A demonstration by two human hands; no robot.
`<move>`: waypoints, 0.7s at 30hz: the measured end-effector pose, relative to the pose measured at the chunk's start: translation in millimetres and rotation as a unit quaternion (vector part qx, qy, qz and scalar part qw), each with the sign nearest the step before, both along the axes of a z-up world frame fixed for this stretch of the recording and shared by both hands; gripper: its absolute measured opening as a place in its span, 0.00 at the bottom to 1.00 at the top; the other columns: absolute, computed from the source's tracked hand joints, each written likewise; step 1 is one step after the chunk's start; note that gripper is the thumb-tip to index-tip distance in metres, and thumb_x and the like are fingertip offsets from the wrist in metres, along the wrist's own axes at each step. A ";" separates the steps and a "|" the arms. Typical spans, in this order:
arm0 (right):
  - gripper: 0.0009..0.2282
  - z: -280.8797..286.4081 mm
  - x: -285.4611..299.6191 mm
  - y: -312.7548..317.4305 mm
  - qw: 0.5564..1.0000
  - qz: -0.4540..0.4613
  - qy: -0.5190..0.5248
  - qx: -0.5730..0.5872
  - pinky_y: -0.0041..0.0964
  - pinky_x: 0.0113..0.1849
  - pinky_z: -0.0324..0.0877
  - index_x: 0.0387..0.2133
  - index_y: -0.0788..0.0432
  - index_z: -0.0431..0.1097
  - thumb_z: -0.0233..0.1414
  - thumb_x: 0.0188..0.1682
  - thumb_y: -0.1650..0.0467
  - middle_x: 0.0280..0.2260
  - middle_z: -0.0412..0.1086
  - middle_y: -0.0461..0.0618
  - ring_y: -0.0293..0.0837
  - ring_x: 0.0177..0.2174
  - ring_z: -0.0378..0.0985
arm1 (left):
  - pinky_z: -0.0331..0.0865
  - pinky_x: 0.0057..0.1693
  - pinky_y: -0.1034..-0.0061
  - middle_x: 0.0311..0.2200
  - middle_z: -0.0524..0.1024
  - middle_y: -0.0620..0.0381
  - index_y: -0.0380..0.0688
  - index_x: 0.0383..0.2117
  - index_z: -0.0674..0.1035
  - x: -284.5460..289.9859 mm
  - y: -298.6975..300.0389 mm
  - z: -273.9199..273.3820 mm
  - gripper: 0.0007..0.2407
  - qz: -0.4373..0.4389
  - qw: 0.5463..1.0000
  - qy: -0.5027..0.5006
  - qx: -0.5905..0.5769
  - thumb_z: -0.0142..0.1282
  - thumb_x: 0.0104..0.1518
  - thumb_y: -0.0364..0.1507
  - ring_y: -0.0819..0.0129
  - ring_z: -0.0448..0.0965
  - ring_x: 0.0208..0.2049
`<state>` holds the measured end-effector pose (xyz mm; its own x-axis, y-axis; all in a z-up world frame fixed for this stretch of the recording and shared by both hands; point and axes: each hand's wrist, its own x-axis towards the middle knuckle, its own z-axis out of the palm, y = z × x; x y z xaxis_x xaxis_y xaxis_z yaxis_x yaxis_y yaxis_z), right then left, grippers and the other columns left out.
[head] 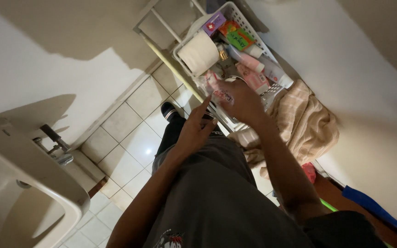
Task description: The person stands in a bathroom and takes toiletry items one at a time from a plastic basket on a rack, including a fragrance bottle, toothpaste, a toothbrush, a cream jar and a spray bottle, and places them on the shelf above the sink. They then lift the basket and set it back on the rack.
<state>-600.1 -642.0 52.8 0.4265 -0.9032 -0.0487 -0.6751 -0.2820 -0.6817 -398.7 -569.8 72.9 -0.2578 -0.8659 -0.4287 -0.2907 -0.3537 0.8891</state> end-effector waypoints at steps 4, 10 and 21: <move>0.26 51.7 -7.2 -25.1 0.962 -0.131 0.026 0.237 0.47 0.46 0.71 0.60 0.50 0.65 0.60 0.45 0.68 0.51 0.71 0.54 0.53 0.43 0.77 | 0.77 0.51 0.66 0.56 0.71 0.38 0.54 0.71 0.58 0.0 2.8 -10.5 0.30 0.001 1.000 -0.003 0.008 0.57 0.63 0.32 0.56 0.84 0.45; 0.21 0.6 -72.6 -36.2 0.958 -0.201 0.149 -0.140 0.54 0.49 0.69 0.53 0.61 0.72 0.65 0.46 0.69 0.47 0.73 0.61 0.59 0.47 0.74 | 0.77 0.49 0.68 0.56 0.74 0.42 0.42 0.68 0.58 2.2 3.2 -18.4 0.30 0.065 0.996 -0.034 0.045 0.56 0.60 0.34 0.59 0.86 0.42; 0.16 -30.5 -115.1 -6.3 0.945 -0.281 0.162 -0.039 0.56 0.41 0.71 0.46 0.60 0.73 0.65 0.47 0.68 0.41 0.72 0.63 0.64 0.40 0.75 | 0.76 0.46 0.70 0.53 0.77 0.45 0.37 0.63 0.63 6.8 7.5 -39.9 0.25 0.083 0.995 -0.042 0.048 0.55 0.62 0.34 0.64 0.83 0.37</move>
